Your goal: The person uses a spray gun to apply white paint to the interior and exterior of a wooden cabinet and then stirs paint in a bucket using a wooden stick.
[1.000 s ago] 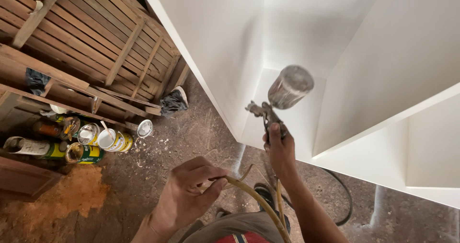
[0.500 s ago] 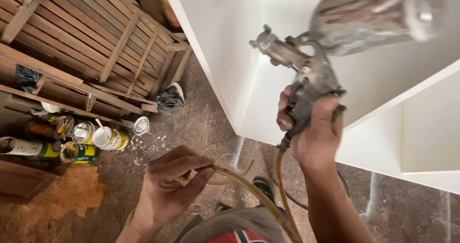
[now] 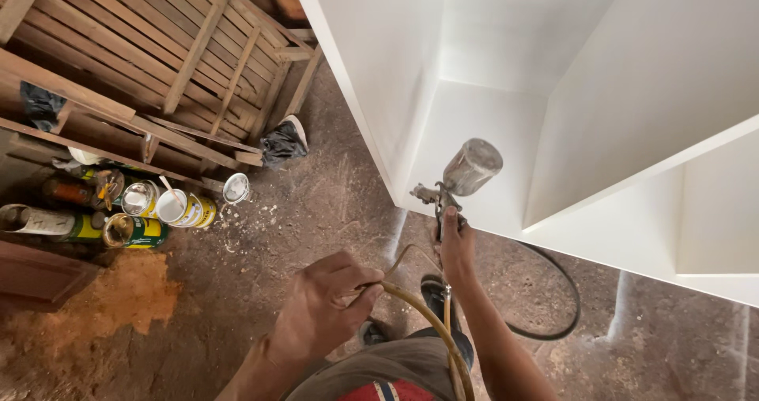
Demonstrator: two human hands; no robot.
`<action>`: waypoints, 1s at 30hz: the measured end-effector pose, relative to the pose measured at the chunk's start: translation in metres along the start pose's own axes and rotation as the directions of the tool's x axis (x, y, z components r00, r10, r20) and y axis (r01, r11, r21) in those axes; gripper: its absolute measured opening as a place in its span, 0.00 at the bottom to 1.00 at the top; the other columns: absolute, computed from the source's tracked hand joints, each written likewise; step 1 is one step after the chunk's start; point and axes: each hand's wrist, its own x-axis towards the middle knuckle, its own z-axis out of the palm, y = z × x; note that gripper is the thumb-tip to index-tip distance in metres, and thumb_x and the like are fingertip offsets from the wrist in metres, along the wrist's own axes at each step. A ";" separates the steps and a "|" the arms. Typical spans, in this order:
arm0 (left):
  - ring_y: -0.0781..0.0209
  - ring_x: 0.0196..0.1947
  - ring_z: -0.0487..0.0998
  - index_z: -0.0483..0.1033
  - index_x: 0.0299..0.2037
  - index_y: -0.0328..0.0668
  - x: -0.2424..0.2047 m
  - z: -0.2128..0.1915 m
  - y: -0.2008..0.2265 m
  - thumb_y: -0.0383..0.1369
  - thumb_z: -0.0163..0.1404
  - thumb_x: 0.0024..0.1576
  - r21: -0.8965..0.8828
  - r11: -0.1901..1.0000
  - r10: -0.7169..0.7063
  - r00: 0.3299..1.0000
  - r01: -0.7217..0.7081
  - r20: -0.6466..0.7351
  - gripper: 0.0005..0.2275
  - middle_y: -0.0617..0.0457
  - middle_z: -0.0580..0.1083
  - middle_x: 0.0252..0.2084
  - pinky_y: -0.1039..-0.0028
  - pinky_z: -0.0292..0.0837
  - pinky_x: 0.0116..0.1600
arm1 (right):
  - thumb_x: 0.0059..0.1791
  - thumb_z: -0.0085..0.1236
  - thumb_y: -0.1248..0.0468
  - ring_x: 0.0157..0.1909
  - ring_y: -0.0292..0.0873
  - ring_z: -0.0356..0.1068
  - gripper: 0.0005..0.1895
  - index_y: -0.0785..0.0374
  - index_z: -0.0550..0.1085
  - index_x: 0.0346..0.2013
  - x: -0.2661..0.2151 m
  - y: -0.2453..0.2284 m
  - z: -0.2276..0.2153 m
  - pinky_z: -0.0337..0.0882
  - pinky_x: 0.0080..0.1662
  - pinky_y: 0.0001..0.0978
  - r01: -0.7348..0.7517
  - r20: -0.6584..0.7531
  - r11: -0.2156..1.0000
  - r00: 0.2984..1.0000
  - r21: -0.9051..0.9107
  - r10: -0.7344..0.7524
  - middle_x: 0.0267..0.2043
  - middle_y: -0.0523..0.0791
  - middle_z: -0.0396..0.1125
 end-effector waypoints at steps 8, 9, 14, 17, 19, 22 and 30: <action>0.59 0.27 0.80 0.83 0.32 0.42 -0.001 0.001 0.000 0.35 0.66 0.48 0.036 0.998 0.042 0.999 -0.043 0.014 0.08 0.53 0.78 0.29 0.69 0.75 0.29 | 0.58 0.47 0.41 0.25 0.37 0.64 0.29 0.65 0.72 0.32 0.068 0.091 0.018 0.63 0.30 0.33 0.228 -0.073 0.863 0.954 -0.451 -0.291 0.23 0.44 0.66; 0.57 0.28 0.80 0.82 0.32 0.41 -0.001 -0.002 0.003 0.34 0.66 0.47 0.007 0.997 0.074 0.997 -0.074 -0.009 0.08 0.52 0.78 0.29 0.68 0.76 0.31 | 0.57 0.47 0.41 0.24 0.38 0.64 0.30 0.67 0.72 0.31 0.067 0.079 0.020 0.63 0.30 0.32 0.216 -0.082 0.876 0.958 -0.431 -0.276 0.22 0.45 0.66; 0.63 0.27 0.82 0.84 0.33 0.40 0.004 -0.023 0.009 0.30 0.66 0.47 -0.100 0.995 -0.010 1.000 0.010 0.000 0.07 0.53 0.78 0.29 0.72 0.75 0.28 | 0.53 0.47 0.39 0.19 0.34 0.60 0.30 0.65 0.71 0.31 0.026 -0.056 0.027 0.61 0.22 0.30 0.145 -0.017 0.989 0.989 0.038 -0.145 0.22 0.43 0.65; 0.67 0.21 0.78 0.86 0.37 0.39 0.007 -0.032 0.011 0.27 0.65 0.49 -0.266 0.957 0.105 0.993 -0.117 -0.056 0.06 0.53 0.81 0.28 0.76 0.67 0.20 | 0.53 0.46 0.36 0.16 0.33 0.58 0.32 0.64 0.69 0.30 -0.011 -0.160 0.023 0.58 0.18 0.28 0.207 0.050 0.939 0.972 0.273 -0.229 0.22 0.42 0.64; 0.68 0.21 0.78 0.87 0.38 0.40 0.008 -0.041 0.018 0.25 0.65 0.50 -0.321 0.924 0.182 0.977 -0.207 -0.108 0.07 0.53 0.83 0.29 0.79 0.64 0.19 | 0.50 0.47 0.34 0.15 0.32 0.59 0.32 0.63 0.70 0.30 -0.036 -0.225 0.025 0.59 0.17 0.27 0.269 0.051 0.866 0.946 0.421 -0.319 0.21 0.42 0.65; 0.70 0.26 0.84 0.86 0.40 0.41 0.001 -0.060 0.038 0.26 0.64 0.51 -0.294 0.907 0.251 0.947 -0.302 -0.200 0.08 0.52 0.85 0.32 0.82 0.70 0.22 | 0.50 0.44 0.32 0.19 0.34 0.63 0.34 0.63 0.69 0.36 -0.063 -0.306 0.024 0.65 0.22 0.28 0.314 0.108 0.737 0.880 0.599 -0.463 0.25 0.42 0.66; 0.71 0.28 0.86 0.84 0.43 0.41 0.018 -0.078 0.067 0.25 0.62 0.54 -0.251 0.869 0.338 0.882 -0.426 -0.328 0.08 0.51 0.83 0.34 0.81 0.78 0.27 | 0.52 0.39 0.31 0.21 0.36 0.62 0.36 0.65 0.69 0.37 -0.059 -0.387 0.031 0.64 0.25 0.28 0.276 0.151 0.530 0.764 0.802 -0.627 0.27 0.44 0.66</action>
